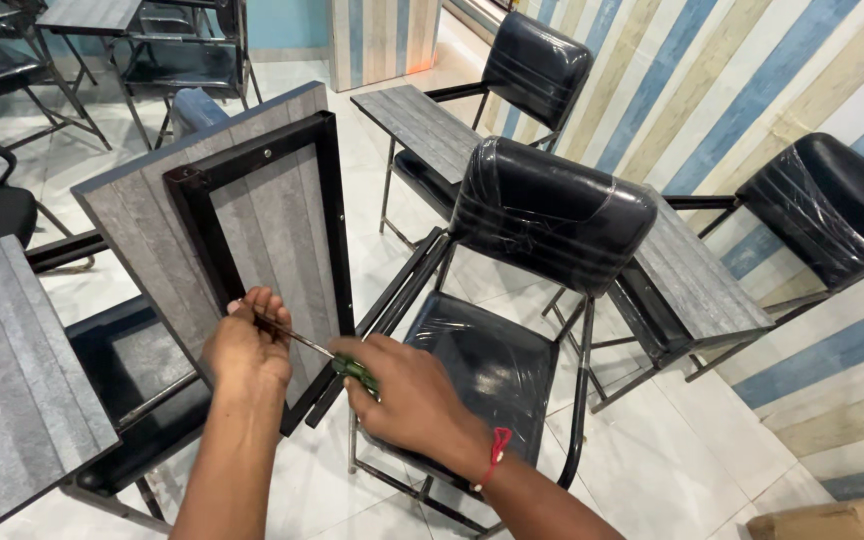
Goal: The person uses a screwdriver to tighten screws on the underside of a chair seat and then on the backrest frame. They manipulate the chair to access different screw locations and continue securing the components together.
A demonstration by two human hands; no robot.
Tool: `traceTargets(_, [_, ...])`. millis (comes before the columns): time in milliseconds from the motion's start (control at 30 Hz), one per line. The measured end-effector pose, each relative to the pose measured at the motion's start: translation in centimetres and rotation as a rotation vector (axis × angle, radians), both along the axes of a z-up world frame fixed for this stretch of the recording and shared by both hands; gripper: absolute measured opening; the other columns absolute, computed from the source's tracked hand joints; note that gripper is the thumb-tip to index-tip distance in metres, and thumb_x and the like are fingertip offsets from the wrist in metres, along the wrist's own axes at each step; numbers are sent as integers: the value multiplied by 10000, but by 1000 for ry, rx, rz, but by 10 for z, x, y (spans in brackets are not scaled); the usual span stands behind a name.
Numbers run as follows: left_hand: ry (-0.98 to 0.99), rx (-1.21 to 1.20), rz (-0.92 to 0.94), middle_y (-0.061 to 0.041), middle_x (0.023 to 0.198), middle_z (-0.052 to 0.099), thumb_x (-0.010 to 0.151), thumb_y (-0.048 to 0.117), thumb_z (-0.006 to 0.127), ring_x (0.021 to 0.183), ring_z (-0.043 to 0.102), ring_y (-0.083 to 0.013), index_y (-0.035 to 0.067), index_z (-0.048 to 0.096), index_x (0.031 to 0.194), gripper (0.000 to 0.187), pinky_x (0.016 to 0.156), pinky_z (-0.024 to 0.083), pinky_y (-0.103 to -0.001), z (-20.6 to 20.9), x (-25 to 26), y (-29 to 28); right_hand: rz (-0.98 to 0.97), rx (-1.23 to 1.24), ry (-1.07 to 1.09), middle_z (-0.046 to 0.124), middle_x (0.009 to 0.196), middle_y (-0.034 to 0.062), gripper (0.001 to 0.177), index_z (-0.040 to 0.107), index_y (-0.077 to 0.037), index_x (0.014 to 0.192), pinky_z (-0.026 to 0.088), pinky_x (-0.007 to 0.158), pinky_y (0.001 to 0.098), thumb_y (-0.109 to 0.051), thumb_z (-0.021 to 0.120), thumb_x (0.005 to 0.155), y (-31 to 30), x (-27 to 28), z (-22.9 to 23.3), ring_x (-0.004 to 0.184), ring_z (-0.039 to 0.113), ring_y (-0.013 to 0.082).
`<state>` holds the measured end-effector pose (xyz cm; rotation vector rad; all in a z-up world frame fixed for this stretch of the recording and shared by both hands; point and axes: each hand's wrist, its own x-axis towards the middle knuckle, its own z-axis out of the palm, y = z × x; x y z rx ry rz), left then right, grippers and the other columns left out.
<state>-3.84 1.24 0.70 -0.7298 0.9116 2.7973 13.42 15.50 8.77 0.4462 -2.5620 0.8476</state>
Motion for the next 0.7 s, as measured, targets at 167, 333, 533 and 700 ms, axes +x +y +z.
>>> traceTargets(167, [-58,-34,10,-61,890,700,1087,184,452,749,673,-154,6,655,1018,278,716,598,-286,-5,-3,-1,-58,-1348,-1035,662,898,101,267,588,-31,1222,345,354,216,-203,571,1019,10,-22,-18,519,499,80])
traceTargets(333, [-6,23,-50,-77,859,678,1081,153,482,726,655,-174,-5,640,1005,236,701,582,-297,-10,-11,-8,86,-1495,-1051,627,892,98,275,603,15,1209,314,321,185,-105,522,975,17,-31,-28,517,511,70])
traceTargets(533, [-21,27,-98,-108,992,689,1095,169,389,809,650,-175,-48,617,1130,316,757,588,-290,-15,-15,-15,-42,-193,-280,681,910,86,340,684,-42,1236,552,591,367,-90,620,905,-8,-17,-14,649,664,217])
traceTargets(700, [-32,58,-156,-91,996,685,1103,209,305,849,652,-170,-38,617,1141,399,767,594,-285,-14,-23,-21,-73,218,-133,626,1005,135,433,644,-63,1284,526,606,456,-72,650,851,-15,3,0,682,687,335])
